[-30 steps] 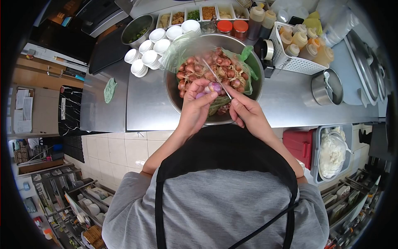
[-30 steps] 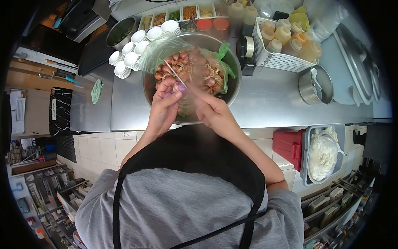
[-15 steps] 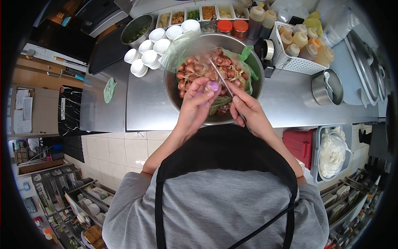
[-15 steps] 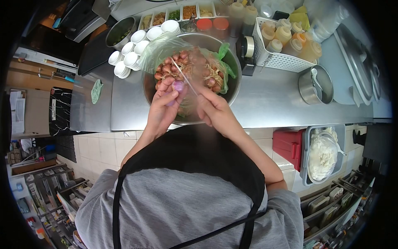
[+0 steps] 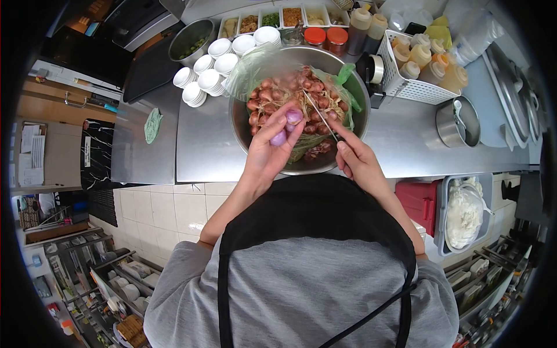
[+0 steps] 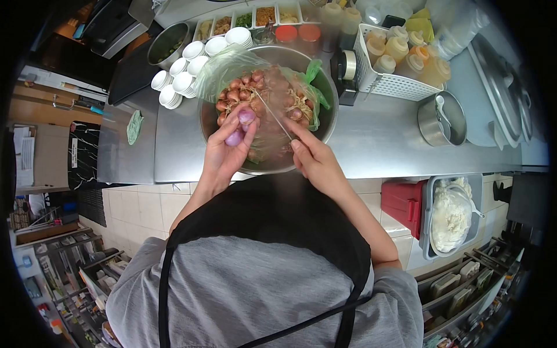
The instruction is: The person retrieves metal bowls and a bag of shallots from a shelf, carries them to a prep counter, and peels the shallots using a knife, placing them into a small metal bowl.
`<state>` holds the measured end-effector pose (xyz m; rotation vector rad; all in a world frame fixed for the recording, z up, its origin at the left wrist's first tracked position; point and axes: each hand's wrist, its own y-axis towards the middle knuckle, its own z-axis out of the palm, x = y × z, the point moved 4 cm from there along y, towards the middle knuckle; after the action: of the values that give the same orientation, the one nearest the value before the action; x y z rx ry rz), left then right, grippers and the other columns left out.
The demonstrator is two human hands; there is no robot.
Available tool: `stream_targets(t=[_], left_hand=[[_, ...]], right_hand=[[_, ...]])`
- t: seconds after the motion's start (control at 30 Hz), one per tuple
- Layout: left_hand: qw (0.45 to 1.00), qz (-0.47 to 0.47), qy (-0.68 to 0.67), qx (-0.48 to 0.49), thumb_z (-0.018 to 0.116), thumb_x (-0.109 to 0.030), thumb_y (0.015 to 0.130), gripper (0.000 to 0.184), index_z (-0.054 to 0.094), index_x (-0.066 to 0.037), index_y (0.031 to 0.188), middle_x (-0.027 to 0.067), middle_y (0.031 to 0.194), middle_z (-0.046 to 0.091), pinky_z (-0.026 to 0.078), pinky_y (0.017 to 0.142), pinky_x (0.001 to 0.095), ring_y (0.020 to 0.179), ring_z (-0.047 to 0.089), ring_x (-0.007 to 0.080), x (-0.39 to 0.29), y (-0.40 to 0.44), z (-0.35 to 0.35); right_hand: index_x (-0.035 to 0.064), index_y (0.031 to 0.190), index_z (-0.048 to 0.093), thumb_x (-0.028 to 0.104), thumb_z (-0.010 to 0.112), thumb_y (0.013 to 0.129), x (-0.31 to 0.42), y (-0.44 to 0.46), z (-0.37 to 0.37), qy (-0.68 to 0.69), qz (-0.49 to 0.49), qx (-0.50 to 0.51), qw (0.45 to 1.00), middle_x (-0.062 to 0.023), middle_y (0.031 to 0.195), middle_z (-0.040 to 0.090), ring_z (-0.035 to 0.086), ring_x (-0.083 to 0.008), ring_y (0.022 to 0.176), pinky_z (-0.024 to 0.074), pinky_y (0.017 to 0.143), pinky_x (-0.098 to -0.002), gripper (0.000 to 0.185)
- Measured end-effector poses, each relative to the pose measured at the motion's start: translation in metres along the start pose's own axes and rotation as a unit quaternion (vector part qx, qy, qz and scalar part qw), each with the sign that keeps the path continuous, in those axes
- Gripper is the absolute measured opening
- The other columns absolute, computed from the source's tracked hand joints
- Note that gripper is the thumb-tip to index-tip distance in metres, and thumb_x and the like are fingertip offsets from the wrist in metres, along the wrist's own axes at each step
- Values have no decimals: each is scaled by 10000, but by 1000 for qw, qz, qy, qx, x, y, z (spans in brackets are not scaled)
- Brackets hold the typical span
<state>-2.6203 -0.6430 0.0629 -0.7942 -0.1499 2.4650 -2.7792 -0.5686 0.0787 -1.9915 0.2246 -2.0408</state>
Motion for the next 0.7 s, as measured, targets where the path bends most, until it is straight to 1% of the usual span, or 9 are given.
stream_targets(t=[0.1, 0.2, 0.27, 0.37, 0.5, 0.57, 0.6, 0.67, 0.7], left_hand=[[1000, -23, -8, 18, 476, -101, 857, 361, 414, 29, 1188, 110, 1086, 489, 421, 930, 288, 1062, 480, 209, 1, 2, -2], [998, -42, -37, 19, 478, -97, 859, 364, 406, 34, 1191, 113, 1086, 489, 438, 911, 287, 1048, 489, 205, 1, 1, -1], [999, -32, -29, 13, 486, -92, 857, 352, 415, 28, 1181, 111, 1080, 495, 439, 908, 287, 1034, 499, 203, 2, 1, -3], [1000, -26, -13, 11, 502, -79, 852, 327, 435, 11, 1159, 103, 1063, 512, 446, 898, 287, 1007, 516, 192, 5, -2, -2], [998, -41, -5, 40, 519, -70, 844, 280, 475, -16, 1115, 86, 1040, 540, 462, 872, 289, 978, 532, 165, 9, 0, -5], [998, -33, 12, 46, 518, -71, 845, 278, 480, -15, 1115, 84, 1037, 544, 467, 865, 292, 976, 533, 162, 7, -2, -3], [998, -24, 28, 51, 517, -71, 845, 277, 486, -14, 1115, 82, 1034, 547, 472, 857, 295, 975, 534, 159, 5, -2, -1], [998, -26, 28, 52, 515, -70, 845, 278, 488, -10, 1116, 82, 1029, 549, 470, 860, 299, 973, 535, 162, 4, -3, -1], [998, -30, 29, 53, 514, -68, 845, 279, 491, -7, 1116, 81, 1025, 551, 469, 864, 302, 971, 537, 164, 3, -3, -1]], right_hand=[[139, 1303, 371, 133, 383, 915, 7, -3, 1, 14, -21, -12, 1000, 27, 573, 377, 359, -47, 490, 325, 459, -177, 388], [131, 1307, 362, 127, 380, 914, 10, -4, 3, 14, -22, 5, 1000, 31, 584, 378, 359, -44, 500, 320, 457, -174, 393], [128, 1318, 338, 123, 377, 913, 12, -3, 5, 23, -19, 36, 999, 32, 600, 383, 362, -44, 512, 322, 459, -174, 407], [127, 1329, 316, 122, 377, 912, 16, 0, 12, 47, -39, 50, 997, 31, 615, 391, 369, -42, 526, 323, 461, -174, 421], [140, 1335, 308, 128, 379, 912, 24, 1, 25, 44, -66, 53, 995, 33, 622, 397, 372, -38, 533, 319, 464, -172, 429], [154, 1334, 316, 130, 378, 911, 26, 2, 28, 36, -82, 47, 995, 32, 614, 397, 372, -36, 534, 316, 464, -171, 428], [154, 1334, 316, 130, 378, 911, 26, 2, 27, 36, -83, 47, 995, 32, 614, 397, 372, -36, 534, 316, 464, -171, 428], [166, 1330, 330, 131, 368, 913, 21, 3, 25, 43, -36, 85, 995, 26, 594, 397, 360, -38, 508, 309, 452, -169, 420], [166, 1330, 330, 131, 368, 913, 19, 4, 23, 43, -36, 86, 995, 26, 594, 397, 360, -38, 508, 309, 452, -169, 420]])
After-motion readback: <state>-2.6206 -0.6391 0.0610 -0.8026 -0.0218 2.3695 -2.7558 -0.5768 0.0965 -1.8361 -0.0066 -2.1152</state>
